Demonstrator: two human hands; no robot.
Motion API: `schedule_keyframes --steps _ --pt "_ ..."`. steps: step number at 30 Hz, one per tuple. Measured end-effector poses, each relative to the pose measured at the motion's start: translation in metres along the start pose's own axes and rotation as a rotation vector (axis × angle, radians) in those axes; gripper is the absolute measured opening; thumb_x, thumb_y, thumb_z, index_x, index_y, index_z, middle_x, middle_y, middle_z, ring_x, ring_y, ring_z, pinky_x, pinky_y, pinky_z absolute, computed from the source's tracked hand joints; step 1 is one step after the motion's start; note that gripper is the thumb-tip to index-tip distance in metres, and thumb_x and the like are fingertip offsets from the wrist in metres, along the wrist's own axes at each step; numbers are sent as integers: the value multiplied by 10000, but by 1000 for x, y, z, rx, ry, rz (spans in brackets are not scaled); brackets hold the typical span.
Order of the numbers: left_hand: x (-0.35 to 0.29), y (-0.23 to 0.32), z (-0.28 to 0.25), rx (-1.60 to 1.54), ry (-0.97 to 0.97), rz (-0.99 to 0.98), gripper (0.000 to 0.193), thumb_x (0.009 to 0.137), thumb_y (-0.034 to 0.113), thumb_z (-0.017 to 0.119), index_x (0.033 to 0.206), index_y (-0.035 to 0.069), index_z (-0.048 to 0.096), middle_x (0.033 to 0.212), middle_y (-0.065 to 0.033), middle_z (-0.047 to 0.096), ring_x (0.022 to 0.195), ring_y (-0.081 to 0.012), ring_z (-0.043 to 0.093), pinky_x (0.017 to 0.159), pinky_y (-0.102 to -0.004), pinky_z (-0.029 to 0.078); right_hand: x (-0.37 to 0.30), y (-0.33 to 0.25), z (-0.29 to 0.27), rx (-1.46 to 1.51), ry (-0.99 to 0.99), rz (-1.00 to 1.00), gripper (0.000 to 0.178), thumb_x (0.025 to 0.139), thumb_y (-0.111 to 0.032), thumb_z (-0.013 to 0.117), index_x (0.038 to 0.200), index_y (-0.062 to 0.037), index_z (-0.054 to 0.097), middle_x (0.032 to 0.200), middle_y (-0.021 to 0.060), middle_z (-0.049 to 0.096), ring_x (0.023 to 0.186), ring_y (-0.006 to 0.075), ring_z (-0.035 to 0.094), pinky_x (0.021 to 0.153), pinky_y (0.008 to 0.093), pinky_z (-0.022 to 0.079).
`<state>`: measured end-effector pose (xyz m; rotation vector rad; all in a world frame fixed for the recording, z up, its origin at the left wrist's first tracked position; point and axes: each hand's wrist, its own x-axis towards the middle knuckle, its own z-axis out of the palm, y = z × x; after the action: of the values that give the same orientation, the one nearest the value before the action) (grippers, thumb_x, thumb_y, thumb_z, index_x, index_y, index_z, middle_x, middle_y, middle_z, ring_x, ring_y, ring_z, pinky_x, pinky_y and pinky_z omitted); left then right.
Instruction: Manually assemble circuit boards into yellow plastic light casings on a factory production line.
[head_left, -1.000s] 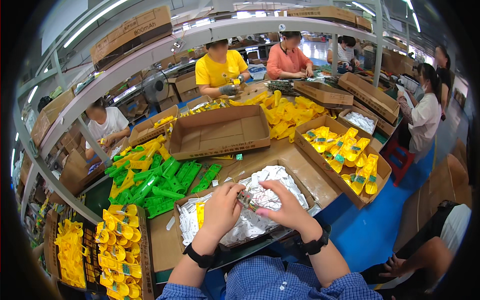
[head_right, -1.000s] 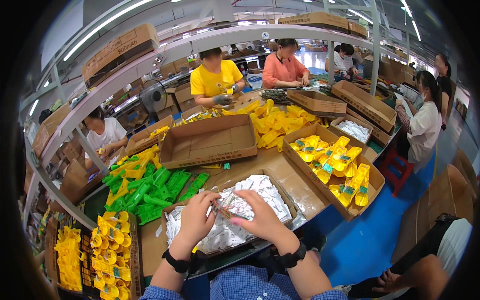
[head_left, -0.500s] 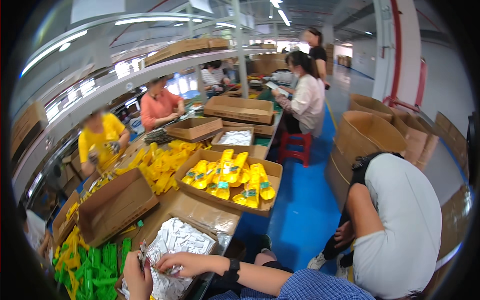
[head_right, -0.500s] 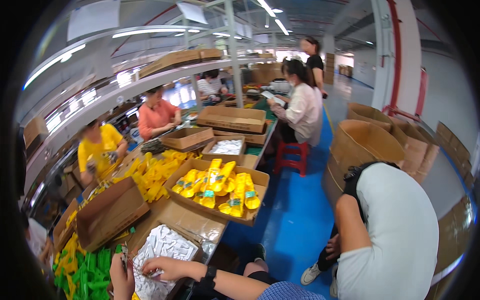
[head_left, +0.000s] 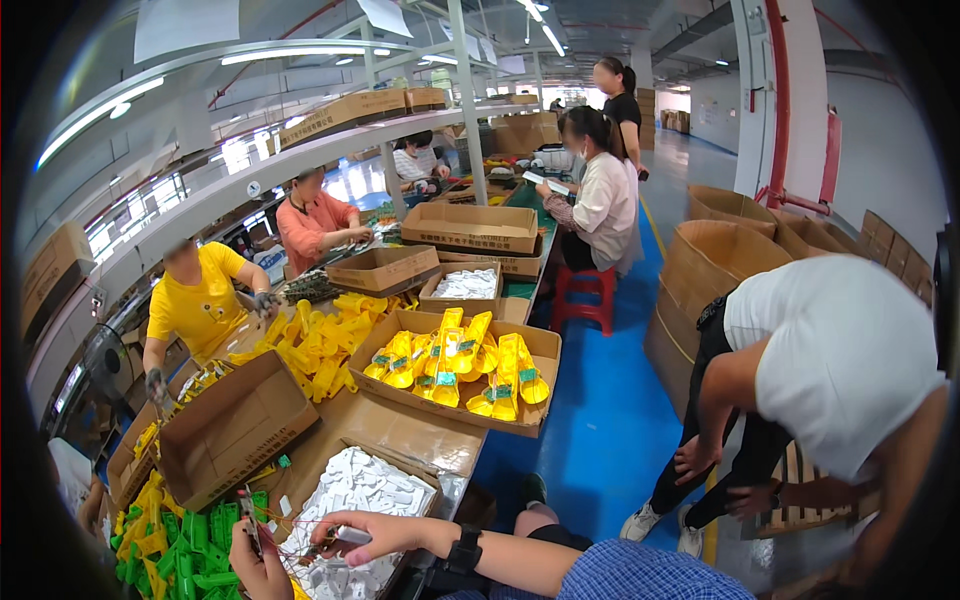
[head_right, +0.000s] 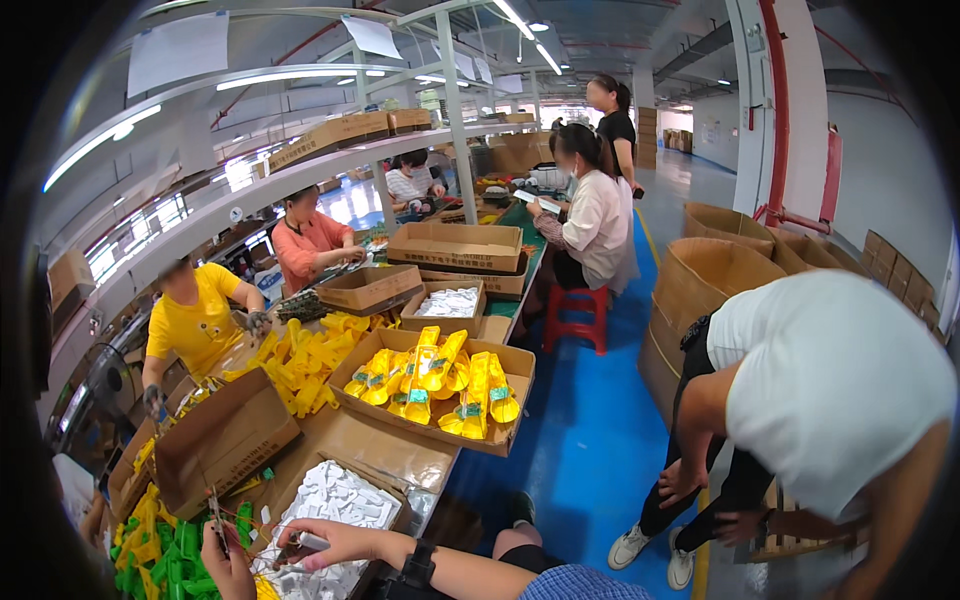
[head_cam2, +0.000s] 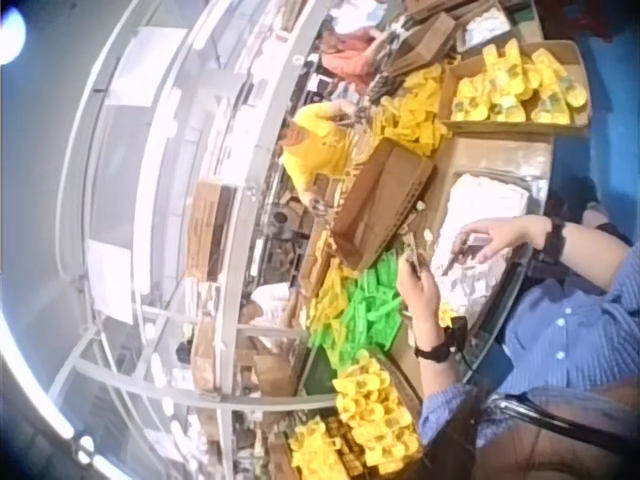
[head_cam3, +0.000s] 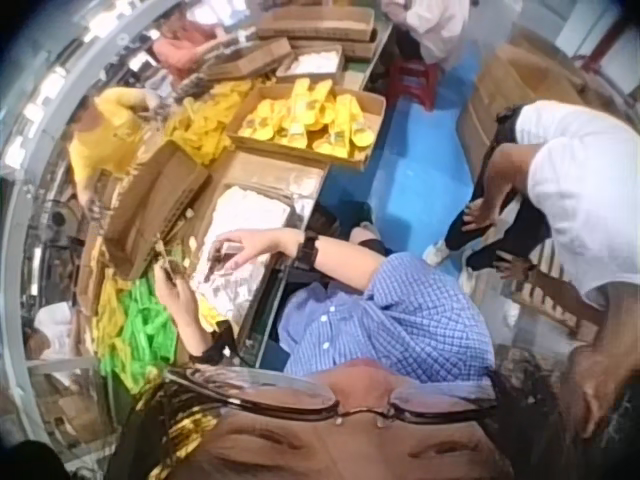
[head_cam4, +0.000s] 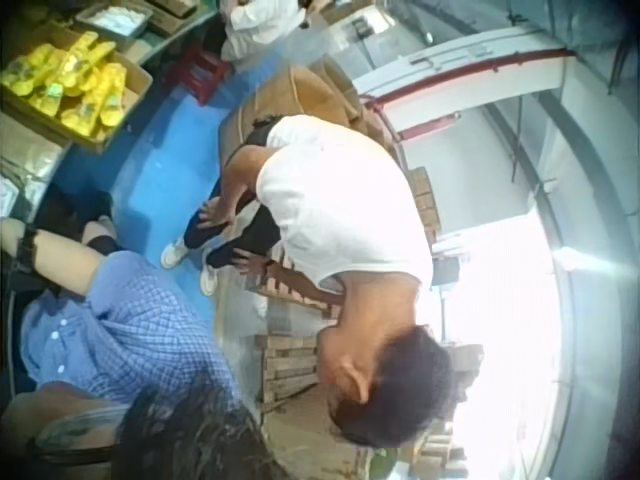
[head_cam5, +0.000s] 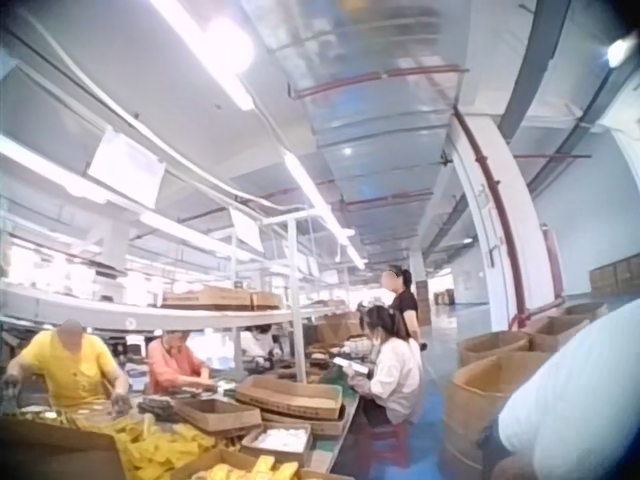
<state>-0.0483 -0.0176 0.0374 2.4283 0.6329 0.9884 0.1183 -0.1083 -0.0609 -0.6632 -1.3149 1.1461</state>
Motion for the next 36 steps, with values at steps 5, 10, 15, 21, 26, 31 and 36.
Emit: schedule_keyframes --steps 5,10,15,21,26,31,36 --pt "-3 -21 -11 -85 76 76 76 832 49 476 895 26 511 735 -106 498 644 -205 477 595 -287 382 3 -1 2 160 83 41 472 823 -359 577 1161 -68 423 1202 71 436 970 146 553 880 291 384" --pt "14 -54 -7 -253 329 31 55 840 43 459 861 25 505 677 11 441 588 -49 393 516 -199 314 -12 -7 -16 207 117 -26 456 798 -269 614 1151 -53 424 1259 150 419 1037 249 533 894 370 411" --pt "17 -51 -6 -577 367 -94 93 825 40 456 902 43 508 702 41 443 594 -33 383 525 -174 312 -16 -15 -18 252 447 -126 275 912 -257 430 1043 -19 473 1099 173 531 815 227 611 766 335 476" --pt "12 -48 -7 -168 -131 -24 227 746 67 505 971 40 508 847 -104 569 796 -241 568 688 -316 448 -4 -4 -9 481 546 -218 234 916 -261 429 1018 -57 477 1079 180 547 720 171 599 709 273 478" --pt "16 -72 4 70 -166 10 194 760 119 483 940 54 510 885 -145 551 819 -335 537 712 -373 439 1 -6 2 431 548 -228 230 918 -252 427 1023 -55 479 1095 188 541 704 170 601 698 270 474" --pt "9 -82 5 -599 6 -78 125 805 19 434 901 27 513 811 -56 521 752 -153 496 703 -274 414 0 -10 -1 81 625 -82 281 907 -251 457 1073 -30 506 1090 135 563 755 155 609 674 241 450" --pt "23 -72 1 -514 15 245 125 861 90 442 888 10 534 852 -80 528 814 -178 499 736 -283 401 2 -8 8 -96 716 -5 304 887 -244 504 1074 -6 531 1006 87 591 789 140 614 672 218 437"
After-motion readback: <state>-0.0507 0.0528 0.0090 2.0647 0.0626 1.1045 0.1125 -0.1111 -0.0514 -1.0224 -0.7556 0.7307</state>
